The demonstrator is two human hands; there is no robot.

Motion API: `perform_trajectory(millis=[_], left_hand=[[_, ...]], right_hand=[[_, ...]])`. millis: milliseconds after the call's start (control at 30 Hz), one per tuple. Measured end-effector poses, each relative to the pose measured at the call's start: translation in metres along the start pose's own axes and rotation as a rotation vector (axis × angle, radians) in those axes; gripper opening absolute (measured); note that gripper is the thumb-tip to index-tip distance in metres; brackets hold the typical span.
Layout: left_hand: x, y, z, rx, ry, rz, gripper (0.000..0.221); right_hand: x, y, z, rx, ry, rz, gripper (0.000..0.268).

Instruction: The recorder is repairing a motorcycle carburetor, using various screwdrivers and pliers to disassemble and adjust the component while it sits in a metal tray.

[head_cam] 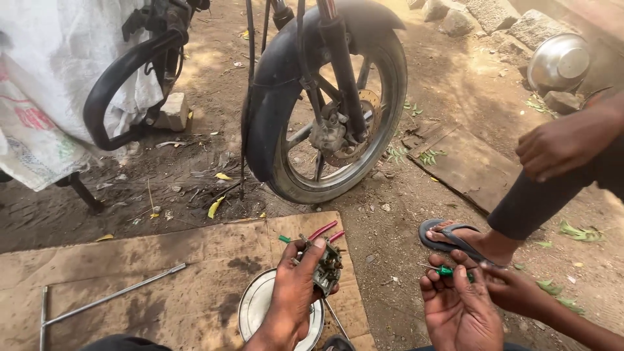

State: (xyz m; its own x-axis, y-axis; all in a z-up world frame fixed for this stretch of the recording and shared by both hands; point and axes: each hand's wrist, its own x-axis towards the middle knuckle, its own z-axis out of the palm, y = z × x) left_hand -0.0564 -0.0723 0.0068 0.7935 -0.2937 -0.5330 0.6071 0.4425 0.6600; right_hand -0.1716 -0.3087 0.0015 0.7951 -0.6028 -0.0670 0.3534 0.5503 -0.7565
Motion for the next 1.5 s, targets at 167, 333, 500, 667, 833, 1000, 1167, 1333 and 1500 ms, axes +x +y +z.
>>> perform_trajectory(millis=[167,333,500,667,833,1000,1167,1333,1500], left_hand=[[0.002,-0.012,0.002,-0.006,-0.059,0.043,0.049],[-0.001,-0.024,0.008,0.033,-0.062,0.078,0.055],[-0.004,-0.028,0.007,0.302,0.051,0.22,0.059],[-0.018,-0.014,0.015,0.228,0.032,0.16,0.059],[-0.017,-0.017,0.015,0.245,0.03,0.167,0.058],[-0.016,-0.02,0.014,0.333,0.039,0.22,0.058],[-0.016,-0.017,0.014,0.372,0.023,0.165,0.058],[-0.016,-0.019,0.015,0.331,0.02,0.161,0.059],[-0.017,-0.02,0.015,0.382,0.048,0.219,0.059]], right_hand=[[-0.023,0.015,0.027,-0.434,-0.079,-0.088,0.027],[-0.028,0.051,0.021,-0.666,-0.157,-0.263,0.024],[-0.025,0.055,0.008,-0.653,-0.156,-0.322,0.024],[-0.033,0.052,0.017,-0.646,-0.122,-0.289,0.027],[-0.032,0.055,0.015,-0.639,-0.103,-0.283,0.027],[-0.032,0.052,0.016,-0.653,-0.099,-0.27,0.027],[-0.03,0.052,0.017,-0.695,-0.019,-0.182,0.027],[-0.033,0.053,0.021,-0.675,-0.021,-0.211,0.027],[-0.032,0.054,0.021,-0.66,-0.016,-0.222,0.03]])
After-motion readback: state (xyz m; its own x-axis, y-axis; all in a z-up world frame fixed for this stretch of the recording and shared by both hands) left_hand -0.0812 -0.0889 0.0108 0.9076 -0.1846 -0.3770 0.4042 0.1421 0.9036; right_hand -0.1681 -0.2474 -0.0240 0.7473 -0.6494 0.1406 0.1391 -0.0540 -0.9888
